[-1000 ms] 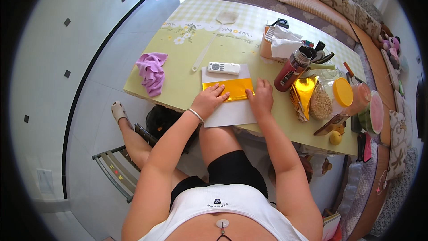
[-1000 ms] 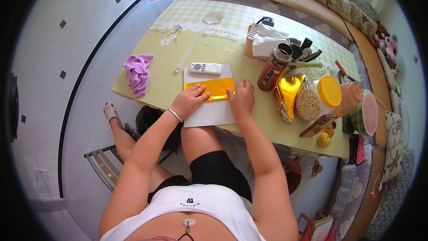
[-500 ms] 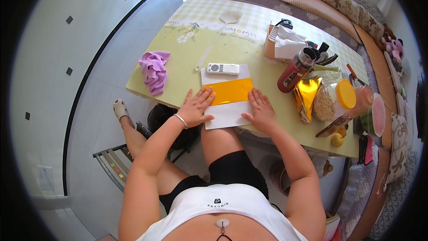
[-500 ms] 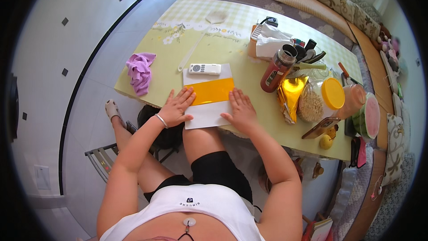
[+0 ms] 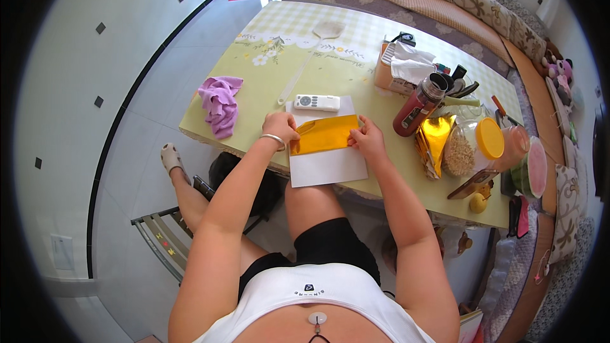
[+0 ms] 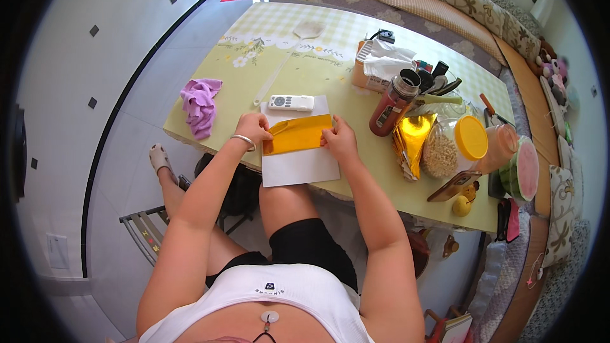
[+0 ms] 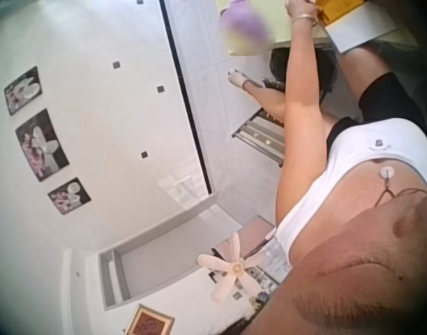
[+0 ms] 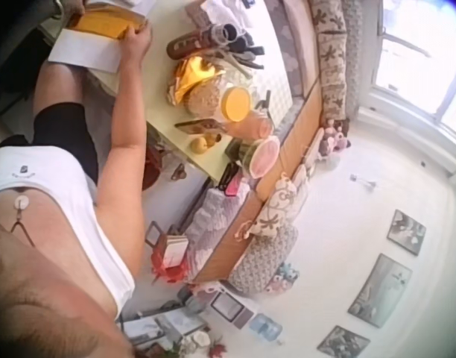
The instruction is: The person sits at a table and repeatedly folds small, shiny gold sheets of paper. They fold each sheet in half, then fold the corners inward to form a triangular shape, and finally fold the bottom point up. The person handles the sheets one at a time, placing the finished folded items on the table.
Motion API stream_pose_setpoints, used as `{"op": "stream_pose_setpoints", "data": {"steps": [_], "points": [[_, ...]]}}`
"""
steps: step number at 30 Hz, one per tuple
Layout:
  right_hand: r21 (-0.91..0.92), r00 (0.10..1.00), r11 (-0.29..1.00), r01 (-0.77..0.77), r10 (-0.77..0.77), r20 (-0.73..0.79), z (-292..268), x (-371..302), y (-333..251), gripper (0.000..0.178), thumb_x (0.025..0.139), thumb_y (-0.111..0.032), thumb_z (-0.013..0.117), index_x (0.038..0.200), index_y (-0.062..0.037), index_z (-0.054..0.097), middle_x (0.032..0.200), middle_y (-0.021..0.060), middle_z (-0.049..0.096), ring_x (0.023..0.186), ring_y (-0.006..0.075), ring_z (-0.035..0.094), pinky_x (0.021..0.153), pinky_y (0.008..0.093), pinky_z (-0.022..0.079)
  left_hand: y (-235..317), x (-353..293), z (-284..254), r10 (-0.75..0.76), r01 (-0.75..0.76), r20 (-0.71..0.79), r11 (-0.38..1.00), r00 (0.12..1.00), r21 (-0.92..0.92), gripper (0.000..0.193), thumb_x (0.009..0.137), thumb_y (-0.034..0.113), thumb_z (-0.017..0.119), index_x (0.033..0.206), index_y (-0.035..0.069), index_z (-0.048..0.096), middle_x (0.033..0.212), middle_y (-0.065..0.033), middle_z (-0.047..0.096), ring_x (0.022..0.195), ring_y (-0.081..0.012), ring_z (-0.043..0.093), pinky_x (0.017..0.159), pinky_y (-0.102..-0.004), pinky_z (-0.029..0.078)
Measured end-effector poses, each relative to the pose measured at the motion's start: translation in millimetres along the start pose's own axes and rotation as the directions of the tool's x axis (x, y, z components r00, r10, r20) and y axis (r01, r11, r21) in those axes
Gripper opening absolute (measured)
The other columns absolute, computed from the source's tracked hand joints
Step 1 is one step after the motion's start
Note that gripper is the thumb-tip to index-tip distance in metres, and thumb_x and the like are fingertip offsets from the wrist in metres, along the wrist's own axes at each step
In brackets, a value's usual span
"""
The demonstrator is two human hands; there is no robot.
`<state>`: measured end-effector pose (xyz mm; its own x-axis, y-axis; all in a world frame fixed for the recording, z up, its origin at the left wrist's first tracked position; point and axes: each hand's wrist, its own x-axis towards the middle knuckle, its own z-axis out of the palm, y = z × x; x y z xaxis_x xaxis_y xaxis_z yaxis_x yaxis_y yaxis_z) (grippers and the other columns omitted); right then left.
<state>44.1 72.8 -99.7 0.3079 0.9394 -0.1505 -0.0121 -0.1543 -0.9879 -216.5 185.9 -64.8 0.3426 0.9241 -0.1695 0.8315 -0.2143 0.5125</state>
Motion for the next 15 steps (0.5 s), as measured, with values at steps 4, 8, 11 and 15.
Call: {"op": "stream_pose_setpoints", "data": {"steps": [4,8,11,15], "points": [[0.164,0.998,0.986,-0.041,0.034,0.045,-8,1,3,0.056,0.096,-0.006,0.063,0.147,0.0062,0.044,0.086,0.0094,0.068,0.067,0.0125,0.066,0.058,0.0227,0.053,-6,-22,17,0.092,-0.125,-0.203,0.980,0.975,-0.158,0.033,0.064,0.008,0.080,0.096,0.011,0.072,0.084,-0.0060,0.070,0.083,-0.0266,0.065,0.076,-0.0380,0.054],[0.195,0.991,0.975,-0.109,0.092,0.094,-12,2,-6,0.040,0.096,-0.010,0.065,0.132,0.0052,0.055,0.083,0.0099,0.068,0.065,0.0136,0.067,0.057,0.0235,0.054,1,-42,29,0.031,-0.208,-0.378,0.874,0.925,-0.439,0.037,0.068,0.001,0.074,0.104,0.010,0.073,0.079,-0.0052,0.066,0.073,-0.0206,0.064,0.068,-0.0331,0.052],[0.233,0.990,0.964,-0.126,0.107,0.091,-12,3,-10,0.024,0.097,-0.015,0.067,0.114,0.0005,0.062,0.081,0.0090,0.069,0.064,0.0137,0.068,0.056,0.0236,0.054,-1,-45,32,-0.047,-0.185,-0.411,0.842,0.911,-0.506,0.035,0.074,-0.003,0.071,0.107,0.006,0.073,0.080,-0.0045,0.068,0.068,-0.0161,0.063,0.063,-0.0311,0.052],[0.245,0.990,0.960,-0.138,0.124,0.075,-12,2,-16,0.016,0.098,-0.018,0.068,0.102,-0.0037,0.065,0.080,0.0085,0.072,0.062,0.0147,0.069,0.054,0.0245,0.055,1,-48,24,-0.231,0.049,-0.073,0.483,0.970,-0.874,0.015,0.088,-0.005,0.069,0.102,-0.002,0.070,0.088,-0.0084,0.073,0.066,-0.0139,0.069,0.053,-0.0242,0.053]]}}
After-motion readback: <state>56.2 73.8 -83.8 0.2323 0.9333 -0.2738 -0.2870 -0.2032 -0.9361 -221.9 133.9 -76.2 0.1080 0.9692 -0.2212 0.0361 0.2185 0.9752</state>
